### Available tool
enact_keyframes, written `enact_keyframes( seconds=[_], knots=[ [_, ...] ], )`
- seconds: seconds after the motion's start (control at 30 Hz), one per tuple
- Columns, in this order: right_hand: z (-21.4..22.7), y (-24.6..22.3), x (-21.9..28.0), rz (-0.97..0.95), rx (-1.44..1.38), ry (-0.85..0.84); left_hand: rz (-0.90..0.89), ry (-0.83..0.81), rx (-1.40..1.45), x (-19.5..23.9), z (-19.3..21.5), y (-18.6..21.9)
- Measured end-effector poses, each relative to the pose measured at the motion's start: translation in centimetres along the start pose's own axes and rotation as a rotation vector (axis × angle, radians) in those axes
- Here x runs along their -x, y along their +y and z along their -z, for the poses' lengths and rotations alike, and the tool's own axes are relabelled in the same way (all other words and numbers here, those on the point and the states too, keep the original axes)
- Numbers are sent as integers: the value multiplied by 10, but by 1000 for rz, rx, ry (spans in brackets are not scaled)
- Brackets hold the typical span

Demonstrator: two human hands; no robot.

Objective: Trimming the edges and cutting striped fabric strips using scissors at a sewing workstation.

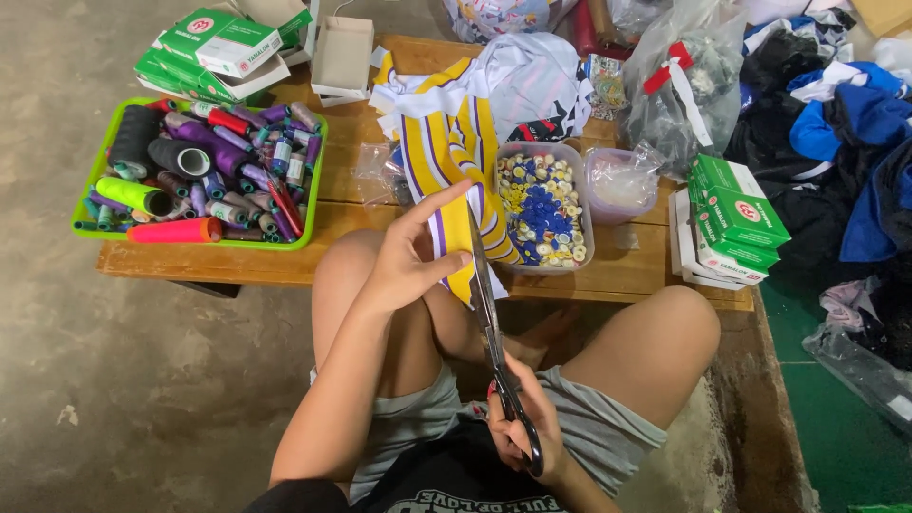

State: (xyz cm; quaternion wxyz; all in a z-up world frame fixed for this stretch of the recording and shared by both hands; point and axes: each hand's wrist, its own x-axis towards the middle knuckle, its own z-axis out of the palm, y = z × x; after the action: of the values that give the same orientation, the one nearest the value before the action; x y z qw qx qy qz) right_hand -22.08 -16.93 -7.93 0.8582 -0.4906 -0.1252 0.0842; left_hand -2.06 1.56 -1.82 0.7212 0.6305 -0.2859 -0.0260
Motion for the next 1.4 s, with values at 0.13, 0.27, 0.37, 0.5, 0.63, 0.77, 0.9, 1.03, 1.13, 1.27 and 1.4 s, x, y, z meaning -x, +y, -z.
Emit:
enact_keyframes(
  seconds=[0.13,0.27,0.37,0.5,0.63,0.77,0.9,1.03,1.13,1.27,1.4],
  knots=[
    [3,7,5,-16,18,-2,-15,-83,54,3,-3,2],
    [-3,7,0,30,30,3,-41,-94,72,6,-4,0],
    [-7,7,-2,33,8,14,-29,-103,112,8,-5,-1],
    [-10,7,-3,-6,9,71,-29,-125,135,8,-3,-1],
    [-3,15,1,36,31,39,-27,-124,84,8,-3,4],
    [-2,17,5,40,34,11,-49,-129,79,9,-5,7],
    [-4,17,7,52,33,8,-33,-136,77,9,-7,11],
    [-7,15,10,64,56,8,-59,-139,29,10,-11,25],
    [-6,17,18,81,65,-11,-20,-116,10,18,-18,41],
    [-13,16,28,98,112,-84,-41,-89,-39,36,-19,62],
    [-16,14,30,153,85,-123,-92,-120,2,37,-20,62]
  ],
)
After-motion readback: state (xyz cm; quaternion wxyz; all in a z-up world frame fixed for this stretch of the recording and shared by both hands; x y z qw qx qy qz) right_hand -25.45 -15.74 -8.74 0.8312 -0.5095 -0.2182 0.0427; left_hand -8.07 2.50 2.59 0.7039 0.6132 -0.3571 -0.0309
